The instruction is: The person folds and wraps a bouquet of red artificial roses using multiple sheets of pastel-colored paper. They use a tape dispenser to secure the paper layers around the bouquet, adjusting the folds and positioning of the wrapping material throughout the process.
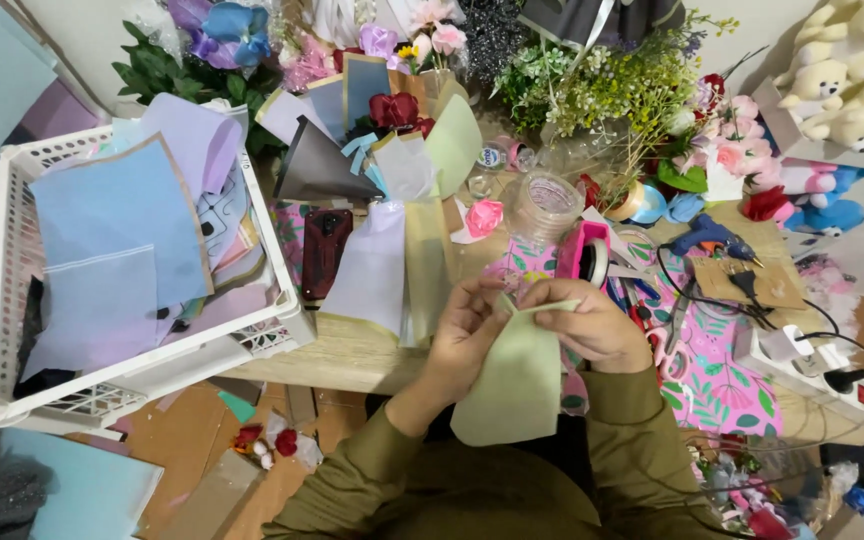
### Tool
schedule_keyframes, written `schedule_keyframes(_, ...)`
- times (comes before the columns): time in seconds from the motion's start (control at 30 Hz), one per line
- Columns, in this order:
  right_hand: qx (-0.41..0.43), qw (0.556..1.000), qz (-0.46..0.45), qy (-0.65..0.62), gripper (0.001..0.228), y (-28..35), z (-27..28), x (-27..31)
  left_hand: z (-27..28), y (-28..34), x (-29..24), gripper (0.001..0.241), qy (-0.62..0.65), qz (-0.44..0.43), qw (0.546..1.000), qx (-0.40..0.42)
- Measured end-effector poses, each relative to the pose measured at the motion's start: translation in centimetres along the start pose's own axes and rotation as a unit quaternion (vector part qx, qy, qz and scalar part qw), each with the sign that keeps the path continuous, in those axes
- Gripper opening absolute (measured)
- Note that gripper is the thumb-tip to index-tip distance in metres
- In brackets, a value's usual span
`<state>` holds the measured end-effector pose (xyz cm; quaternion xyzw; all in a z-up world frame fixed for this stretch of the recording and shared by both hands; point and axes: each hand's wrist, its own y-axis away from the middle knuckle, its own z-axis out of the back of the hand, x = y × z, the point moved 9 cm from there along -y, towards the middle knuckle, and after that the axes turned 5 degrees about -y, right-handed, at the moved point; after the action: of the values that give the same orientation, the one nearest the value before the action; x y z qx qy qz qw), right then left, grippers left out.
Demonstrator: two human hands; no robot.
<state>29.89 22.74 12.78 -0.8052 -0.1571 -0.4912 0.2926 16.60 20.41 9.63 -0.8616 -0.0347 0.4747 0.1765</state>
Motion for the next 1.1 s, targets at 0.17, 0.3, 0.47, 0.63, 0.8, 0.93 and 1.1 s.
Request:
schedule_keyframes(0.17, -0.026, 0.995, -0.011, 0.098, 0.016, -1.5, -3.8, 3.5, 1.4, -0.1, -2.6, 0.014, -0.235, -0.007, 0.97, -0.064)
schedule_keyframes(0.3, -0.037, 0.982, -0.037, 0.184, 0.016, -2.6, -5.4, 5.1, 1.3, -0.1, -2.4, 0.032, -0.135, 0.038, 0.99, -0.003)
schedule_keyframes(0.47, -0.018, 0.963, -0.038, 0.266, 0.02, -3.5, -6.3, 5.2, 1.7, -0.5, -4.5, 0.028, -0.193, 0.037, 0.979, -0.06)
schedule_keyframes(0.63, -0.096, 0.928, -0.011, 0.359, 0.033, -3.6, -5.0, 5.4, 3.6, -0.8, -2.5, 0.027, -0.194, 0.063, 0.977, -0.061)
schedule_keyframes(0.8, -0.089, 0.937, -0.047, 0.335, 0.019, -4.1, -5.0, 4.2, 2.3, -1.3, -4.9, 0.028, -0.212, 0.06, 0.974, -0.045)
schedule_keyframes(0.93, -0.085, 0.945, -0.043, 0.312, 0.034, -3.9, -5.1, 4.2, 1.6, -0.9, -6.3, 0.028, -0.229, 0.059, 0.97, -0.047)
schedule_keyframes(1.1, -0.077, 0.965, -0.054, 0.245, 0.021, -3.7, -4.7, 2.4, 2.5, -0.5, -5.2, 0.027, -0.213, 0.064, 0.971, -0.082)
